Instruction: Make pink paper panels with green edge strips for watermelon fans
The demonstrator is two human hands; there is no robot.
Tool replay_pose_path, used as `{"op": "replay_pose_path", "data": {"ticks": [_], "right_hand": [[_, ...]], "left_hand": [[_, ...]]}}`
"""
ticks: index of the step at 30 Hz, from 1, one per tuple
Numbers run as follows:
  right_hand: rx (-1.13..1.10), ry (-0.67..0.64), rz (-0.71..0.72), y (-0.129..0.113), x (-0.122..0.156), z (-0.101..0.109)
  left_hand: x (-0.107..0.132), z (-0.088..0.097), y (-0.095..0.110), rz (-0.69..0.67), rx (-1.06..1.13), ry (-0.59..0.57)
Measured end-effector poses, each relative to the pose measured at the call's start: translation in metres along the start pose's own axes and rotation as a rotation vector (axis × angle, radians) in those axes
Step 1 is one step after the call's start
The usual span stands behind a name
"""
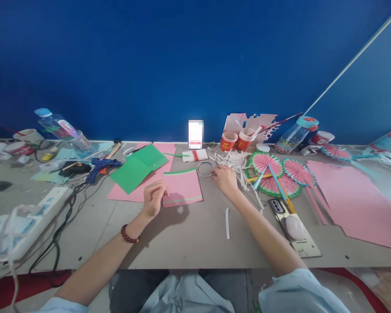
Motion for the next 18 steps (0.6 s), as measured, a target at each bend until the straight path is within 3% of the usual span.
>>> {"op": "replay_pose_path", "data": {"ticks": [6,9,13,18], "right_hand": [[-0.003,0.021,0.086,-0.009,-0.001,-0.005],[-0.06,0.098,0.072,-0.01,0.002,0.007],[-0.322,0.233,0.042,-0.017,0.013,0.03],[-0.635,0.223,0.165,-0.061,0.044,0.039]], "left_hand": [[0.003,-0.012,0.003,-0.028,-0.122,-0.068],[0.005,-0.015,0.0,-0.007,-0.149,-0.064],[0.006,-0.018,-0.002,0.003,-0.129,-0.039],[0.01,-0.018,0.008,-0.085,-0.111,0.012]]}}
Point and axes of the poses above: each hand's wrist, its own x-axis away from the middle knuckle, its own z-axis out of the back of the hand, y = z × x, the point moved 9 cm from there along -x, towards the middle knuckle
